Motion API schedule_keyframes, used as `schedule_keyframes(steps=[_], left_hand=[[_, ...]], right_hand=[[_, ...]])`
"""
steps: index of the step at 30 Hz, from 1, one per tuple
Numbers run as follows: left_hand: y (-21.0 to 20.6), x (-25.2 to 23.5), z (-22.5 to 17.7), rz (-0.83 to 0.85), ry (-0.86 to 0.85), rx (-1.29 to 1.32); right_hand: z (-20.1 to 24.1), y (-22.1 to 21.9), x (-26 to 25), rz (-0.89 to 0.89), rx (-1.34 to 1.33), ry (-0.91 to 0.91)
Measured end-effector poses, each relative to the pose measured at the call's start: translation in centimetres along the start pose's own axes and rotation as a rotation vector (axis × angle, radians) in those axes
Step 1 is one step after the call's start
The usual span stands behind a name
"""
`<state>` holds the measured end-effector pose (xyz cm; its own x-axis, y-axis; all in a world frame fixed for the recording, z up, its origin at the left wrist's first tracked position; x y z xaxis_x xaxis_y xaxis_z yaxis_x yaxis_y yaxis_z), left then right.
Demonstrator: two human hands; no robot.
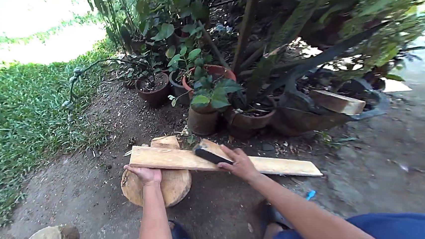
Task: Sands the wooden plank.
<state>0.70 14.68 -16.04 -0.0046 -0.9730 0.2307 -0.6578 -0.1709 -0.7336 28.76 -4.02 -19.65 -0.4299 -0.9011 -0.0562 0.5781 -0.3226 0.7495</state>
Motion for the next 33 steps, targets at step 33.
schedule_keyframes(steps=[33], left_hand=[[-0.6, 0.0, 0.4, -0.053, 0.000, -0.027]], right_hand=[[-4.8, 2.3, 2.8, -0.051, 0.031, -0.005]])
Point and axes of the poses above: each hand's wrist, its own x-axis away from the middle knuckle, its own y-axis out of the back of the hand, z = x × y, the point moved 5 cm from there along -x, towards the middle knuckle, and after that the axes turned 1 degree about y, right-handed, at the moved point
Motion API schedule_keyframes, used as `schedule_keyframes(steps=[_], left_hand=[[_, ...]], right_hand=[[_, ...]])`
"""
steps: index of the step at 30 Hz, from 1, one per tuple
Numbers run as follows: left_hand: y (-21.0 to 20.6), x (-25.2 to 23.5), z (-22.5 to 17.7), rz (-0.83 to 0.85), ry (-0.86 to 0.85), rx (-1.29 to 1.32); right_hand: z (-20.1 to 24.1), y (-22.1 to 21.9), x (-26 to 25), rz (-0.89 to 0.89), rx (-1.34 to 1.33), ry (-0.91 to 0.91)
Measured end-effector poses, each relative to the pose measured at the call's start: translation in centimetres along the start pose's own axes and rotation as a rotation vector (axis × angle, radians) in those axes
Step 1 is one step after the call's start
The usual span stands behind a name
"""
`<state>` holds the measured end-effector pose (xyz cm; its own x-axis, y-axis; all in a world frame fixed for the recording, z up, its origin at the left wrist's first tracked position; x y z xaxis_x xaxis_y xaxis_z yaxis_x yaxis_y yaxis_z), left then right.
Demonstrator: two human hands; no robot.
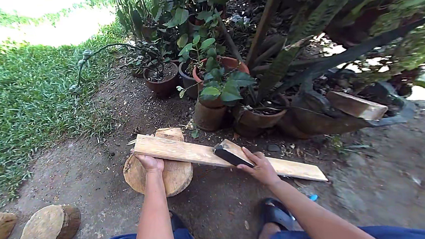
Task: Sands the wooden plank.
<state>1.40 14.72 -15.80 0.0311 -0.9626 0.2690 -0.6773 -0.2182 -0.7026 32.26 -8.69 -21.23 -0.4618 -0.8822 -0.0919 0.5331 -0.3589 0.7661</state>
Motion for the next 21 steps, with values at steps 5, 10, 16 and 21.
schedule_keyframes(steps=[5, 10, 16, 21], left_hand=[[-0.4, 0.3, -0.3, -0.016, 0.008, -0.013], [-0.1, -0.1, -0.1, 0.008, -0.005, -0.014], [0.0, -0.6, -0.1, 0.091, -0.042, 0.048], [0.0, -0.1, -0.1, 0.032, 0.003, 0.025]], right_hand=[[7.8, -2.6, -2.0, -0.069, -0.045, 0.205], [21.5, -6.7, -5.6, 0.120, -0.088, 0.301], [28.1, -8.8, -7.6, 0.278, -0.006, 0.281], [21.2, -7.2, -6.1, 0.144, -0.008, 0.334]])
Point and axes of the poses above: each hand's wrist, its own x-axis away from the middle knuckle, its own y-axis out of the back of the hand, z = x × y, the point moved 5 cm from there along -x, towards the middle knuckle, and after that the axes turned 1 degree about y, right-handed, at the moved point
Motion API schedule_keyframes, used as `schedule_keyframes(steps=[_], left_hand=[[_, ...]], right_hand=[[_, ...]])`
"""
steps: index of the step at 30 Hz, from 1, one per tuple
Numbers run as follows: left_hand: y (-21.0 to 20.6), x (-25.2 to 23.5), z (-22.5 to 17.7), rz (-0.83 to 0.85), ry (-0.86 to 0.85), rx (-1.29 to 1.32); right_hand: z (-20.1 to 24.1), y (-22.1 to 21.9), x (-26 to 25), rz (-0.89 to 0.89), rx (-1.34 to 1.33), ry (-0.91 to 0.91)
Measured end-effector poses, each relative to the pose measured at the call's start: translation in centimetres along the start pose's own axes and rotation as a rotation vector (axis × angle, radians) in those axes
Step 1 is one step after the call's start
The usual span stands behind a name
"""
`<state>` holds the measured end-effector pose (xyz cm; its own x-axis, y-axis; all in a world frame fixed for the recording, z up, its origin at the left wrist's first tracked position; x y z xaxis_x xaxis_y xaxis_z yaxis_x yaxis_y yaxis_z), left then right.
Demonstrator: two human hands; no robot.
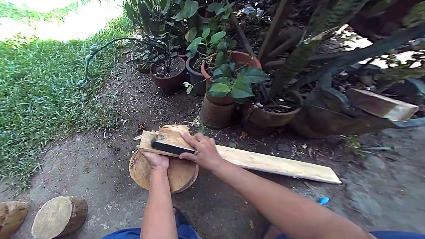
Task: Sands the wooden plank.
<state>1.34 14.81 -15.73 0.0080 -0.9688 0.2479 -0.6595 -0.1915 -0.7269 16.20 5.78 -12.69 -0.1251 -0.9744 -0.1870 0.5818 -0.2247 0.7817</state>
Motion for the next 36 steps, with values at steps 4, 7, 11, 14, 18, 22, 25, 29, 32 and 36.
schedule_keyframes(steps=[4, 7, 11, 14, 18, 22, 25, 29, 32, 36], left_hand=[[0.2, 0.0, 0.1, 0.006, 0.031, 0.031], [0.2, 0.1, 0.1, -0.006, 0.025, 0.025], [0.0, 0.2, -0.1, -0.009, -0.002, -0.023], [-0.1, 0.2, 0.0, -0.022, -0.013, -0.021], [-0.1, 0.0, -0.1, 0.034, -0.047, -0.043], [0.0, -0.3, -0.1, 0.105, -0.051, 0.036], [0.0, -0.3, -0.1, 0.078, -0.040, 0.016], [0.3, -0.2, 0.0, 0.052, -0.004, -0.003], [0.2, -0.2, 0.1, 0.038, 0.001, -0.002], [0.1, -0.1, 0.1, -0.006, -0.016, -0.011]], right_hand=[[-8.2, 2.5, 5.8, -0.125, 0.099, -0.050], [-13.7, 4.4, 10.2, -0.176, 0.082, -0.164], [-13.6, 4.8, 11.2, -0.249, 0.029, -0.207], [-8.0, 3.0, 7.5, -0.248, -0.021, -0.102], [2.1, -0.3, -0.4, -0.145, -0.156, -0.042], [7.7, -2.2, -5.2, 0.030, -0.087, -0.088], [6.3, -1.6, -4.3, 0.063, -0.020, -0.053], [-1.8, 0.4, 0.6, -0.018, 0.020, -0.121], [-10.0, 3.0, 6.0, -0.082, 0.067, -0.281], [-18.1, 5.6, 12.6, -0.200, 0.066, -0.450]])
Point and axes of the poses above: each hand's wrist, its own x-axis away from the middle knuckle, its own y-axis out of the back of the hand, z = x × y, the point moved 5 cm from there along -x, towards the middle knuckle, and after that the axes turned 1 degree about y, right-handed, at the moved point
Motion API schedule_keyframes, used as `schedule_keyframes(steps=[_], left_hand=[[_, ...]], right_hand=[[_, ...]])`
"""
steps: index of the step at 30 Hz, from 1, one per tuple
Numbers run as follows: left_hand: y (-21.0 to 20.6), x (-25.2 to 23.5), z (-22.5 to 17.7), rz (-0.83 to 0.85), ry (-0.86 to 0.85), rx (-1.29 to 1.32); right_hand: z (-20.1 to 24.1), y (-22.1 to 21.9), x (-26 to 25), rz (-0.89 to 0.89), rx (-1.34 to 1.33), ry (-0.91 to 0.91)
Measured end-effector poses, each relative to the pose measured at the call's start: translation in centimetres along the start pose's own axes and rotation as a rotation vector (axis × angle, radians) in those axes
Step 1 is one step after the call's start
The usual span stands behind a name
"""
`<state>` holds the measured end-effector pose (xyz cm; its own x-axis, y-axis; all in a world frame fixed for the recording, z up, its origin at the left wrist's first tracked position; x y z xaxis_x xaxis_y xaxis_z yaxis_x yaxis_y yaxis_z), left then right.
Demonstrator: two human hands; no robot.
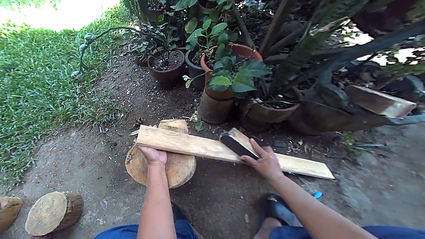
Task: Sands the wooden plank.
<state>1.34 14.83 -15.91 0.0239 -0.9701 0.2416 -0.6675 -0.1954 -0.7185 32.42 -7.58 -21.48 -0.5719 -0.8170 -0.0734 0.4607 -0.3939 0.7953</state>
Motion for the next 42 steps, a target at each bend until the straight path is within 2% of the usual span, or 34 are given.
schedule_keyframes(steps=[2, 4, 6, 9, 12, 15, 18, 20, 22, 26, 29, 31, 34, 36, 38, 40, 42], left_hand=[[-0.2, 0.2, 0.0, -0.005, -0.011, -0.020], [-0.4, 0.2, -0.1, -0.013, -0.018, -0.052], [-0.4, 0.1, -0.1, -0.021, -0.021, -0.070], [-0.1, -0.1, -0.1, -0.019, -0.039, -0.064], [0.0, -0.4, -0.1, 0.052, -0.098, -0.051], [-0.2, -0.4, -0.2, 0.077, -0.139, -0.022], [0.0, -0.6, -0.1, 0.091, -0.114, -0.007], [-0.1, -0.4, -0.1, 0.046, -0.085, -0.037], [0.0, -0.4, 0.1, 0.032, -0.068, -0.054], [0.1, -0.4, 0.1, 0.047, -0.062, -0.041], [0.0, -0.4, 0.2, 0.049, -0.059, -0.027], [0.0, -0.3, 0.2, 0.043, -0.063, -0.032], [-0.2, -0.3, 0.4, 0.013, -0.062, -0.051], [0.2, -0.5, 0.6, 0.008, -0.058, -0.063], [0.4, -0.7, 0.5, 0.023, -0.073, -0.060], [0.4, -0.8, 0.4, 0.059, -0.084, -0.058], [0.3, -0.6, 0.3, 0.076, -0.083, -0.048]], right_hand=[[-0.6, 0.5, 0.4, -0.014, -0.031, -0.079], [2.0, 0.2, 0.4, -0.014, -0.062, -0.061], [6.7, -1.0, 0.0, 0.007, -0.108, 0.073], [16.3, -3.9, -1.0, 0.068, -0.210, 0.258], [25.9, -6.2, -2.2, 0.243, -0.244, 0.276], [30.4, -7.1, -2.8, 0.381, -0.171, 0.258], [27.6, -6.7, -2.9, 0.347, -0.086, 0.330], [22.7, -5.7, -2.7, 0.301, -0.063, 0.349], [16.0, -4.3, -2.3, 0.205, -0.047, 0.345], [1.6, -0.8, -0.3, 0.086, -0.018, 0.199], [-3.6, 1.1, 0.2, 0.134, -0.029, 0.023], [-3.2, 1.5, 0.0, 0.161, -0.048, -0.038], [1.6, 0.3, -0.1, 0.119, -0.137, 0.040], [7.1, -1.6, -0.6, 0.092, -0.183, 0.190], [14.2, -3.9, -1.2, 0.140, -0.213, 0.293], [20.8, -5.3, -1.6, 0.239, -0.247, 0.323], [24.7, -5.8, -2.0, 0.325, -0.278, 0.328]])
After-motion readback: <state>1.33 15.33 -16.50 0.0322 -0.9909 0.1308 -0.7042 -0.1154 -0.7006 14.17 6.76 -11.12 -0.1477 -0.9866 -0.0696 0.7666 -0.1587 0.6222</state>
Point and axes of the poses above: each hand's wrist, its own x-axis away from the middle knuckle, its own y-axis out of the back of the hand, z = x × y, the point moved 5 cm from there along -x, towards the middle knuckle, and after that the axes turned 1 degree about y, right-handed, at the moved point
